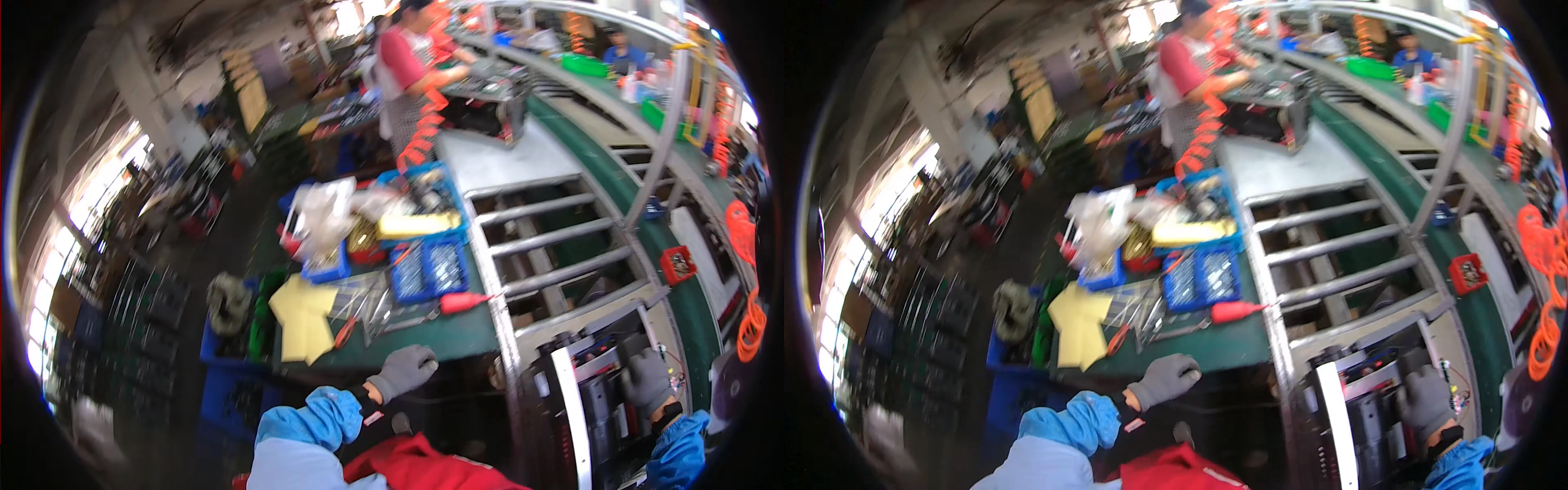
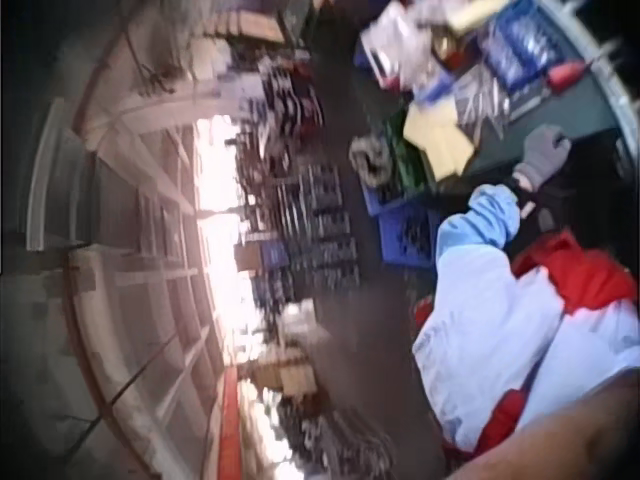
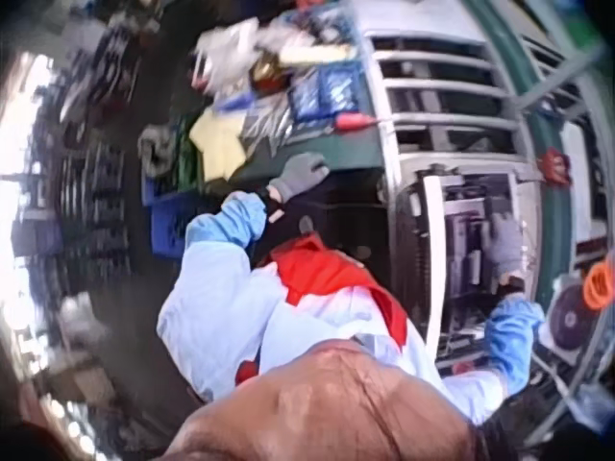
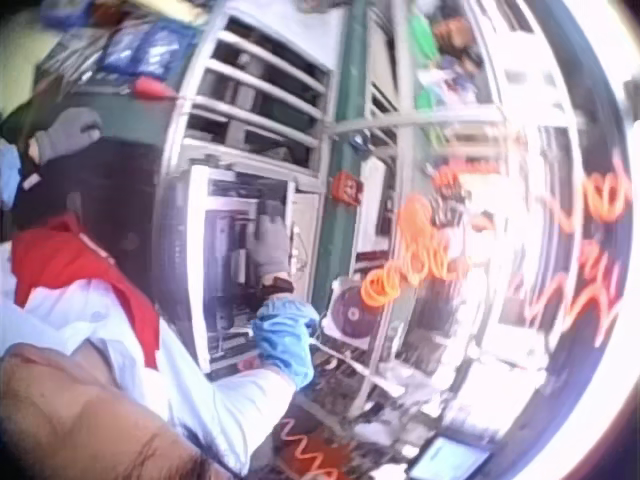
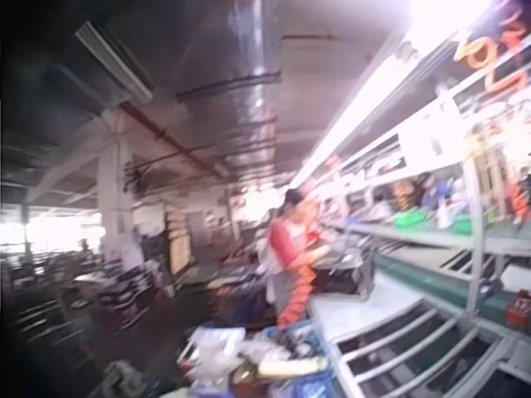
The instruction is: Assembling an electronic inverter unit on a production line by installing internal components and securing the chassis.
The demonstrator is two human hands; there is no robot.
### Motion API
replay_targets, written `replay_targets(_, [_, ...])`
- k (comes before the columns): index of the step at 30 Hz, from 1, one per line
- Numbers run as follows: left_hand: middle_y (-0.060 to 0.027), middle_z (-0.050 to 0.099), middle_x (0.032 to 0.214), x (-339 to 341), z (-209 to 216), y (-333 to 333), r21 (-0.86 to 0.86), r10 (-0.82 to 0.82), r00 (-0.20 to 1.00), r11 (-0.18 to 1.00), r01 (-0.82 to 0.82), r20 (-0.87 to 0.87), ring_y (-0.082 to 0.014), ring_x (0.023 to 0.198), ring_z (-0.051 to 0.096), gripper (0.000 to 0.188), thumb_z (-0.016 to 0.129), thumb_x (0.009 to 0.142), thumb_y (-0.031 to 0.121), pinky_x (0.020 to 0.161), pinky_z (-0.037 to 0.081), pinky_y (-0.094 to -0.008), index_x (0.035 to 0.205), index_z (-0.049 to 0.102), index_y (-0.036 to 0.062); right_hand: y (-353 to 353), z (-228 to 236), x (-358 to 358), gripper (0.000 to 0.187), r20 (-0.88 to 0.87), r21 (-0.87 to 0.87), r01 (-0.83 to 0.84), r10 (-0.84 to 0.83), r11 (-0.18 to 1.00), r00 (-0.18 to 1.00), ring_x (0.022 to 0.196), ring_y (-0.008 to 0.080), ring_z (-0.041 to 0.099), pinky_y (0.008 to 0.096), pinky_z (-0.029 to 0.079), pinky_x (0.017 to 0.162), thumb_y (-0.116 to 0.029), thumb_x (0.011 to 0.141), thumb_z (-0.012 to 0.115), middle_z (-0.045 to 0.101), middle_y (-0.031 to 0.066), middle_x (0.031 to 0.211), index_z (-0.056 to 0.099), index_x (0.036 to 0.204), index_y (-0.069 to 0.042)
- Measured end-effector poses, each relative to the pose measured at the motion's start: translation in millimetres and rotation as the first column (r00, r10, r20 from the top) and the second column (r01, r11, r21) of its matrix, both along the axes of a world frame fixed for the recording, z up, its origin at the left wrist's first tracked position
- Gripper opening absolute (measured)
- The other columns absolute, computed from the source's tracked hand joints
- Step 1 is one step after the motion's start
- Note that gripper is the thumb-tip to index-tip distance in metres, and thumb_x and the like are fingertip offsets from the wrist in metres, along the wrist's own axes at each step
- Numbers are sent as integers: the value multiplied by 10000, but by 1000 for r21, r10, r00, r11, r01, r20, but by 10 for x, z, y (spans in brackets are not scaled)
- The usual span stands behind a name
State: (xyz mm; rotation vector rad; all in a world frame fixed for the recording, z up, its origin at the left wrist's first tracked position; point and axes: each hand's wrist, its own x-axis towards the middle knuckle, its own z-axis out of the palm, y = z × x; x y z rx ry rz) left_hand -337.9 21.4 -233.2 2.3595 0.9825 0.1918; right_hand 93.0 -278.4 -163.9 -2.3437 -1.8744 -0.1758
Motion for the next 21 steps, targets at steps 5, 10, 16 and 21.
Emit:
replay_targets(5, [-160,666,876,-897,-543,-399,-197,78,997,978,-76,4,-364,875,639,266,573,863,321,766,505,-461,884,659,71,198,-224,-132,208,19,-10,466,-466,885,885,858,468,556,543,444,762,-189,854,600,564,271,867,548,882,11])
replay_targets(10, [-201,648,936,-1386,-805,-671,-264,-169,985,951,158,-18,-408,881,627,342,518,901,380,783,499,-509,950,633,61,76,-29,-300,254,121,-71,419,-409,905,905,890,461,571,516,469,777,-211,811,656,577,258,937,569,932,-5])
replay_targets(16, [-175,674,970,-2017,-1004,-850,-387,-153,969,920,67,-195,-377,919,642,393,511,907,453,809,504,-474,1023,651,104,112,201,-242,205,240,-189,-122,167,974,956,767,359,602,491,495,646,-270,749,667,588,153,797,628,732,-70])
replay_targets(21, [-185,655,878,-2068,-1078,-1107,-286,76,997,955,-72,4,-378,834,631,318,598,845,391,735,502,-466,874,663,82,129,76,-248,168,261,-118,92,-58,989,964,778,369,599,487,501,668,-222,776,652,586,173,829,624,751,-59])
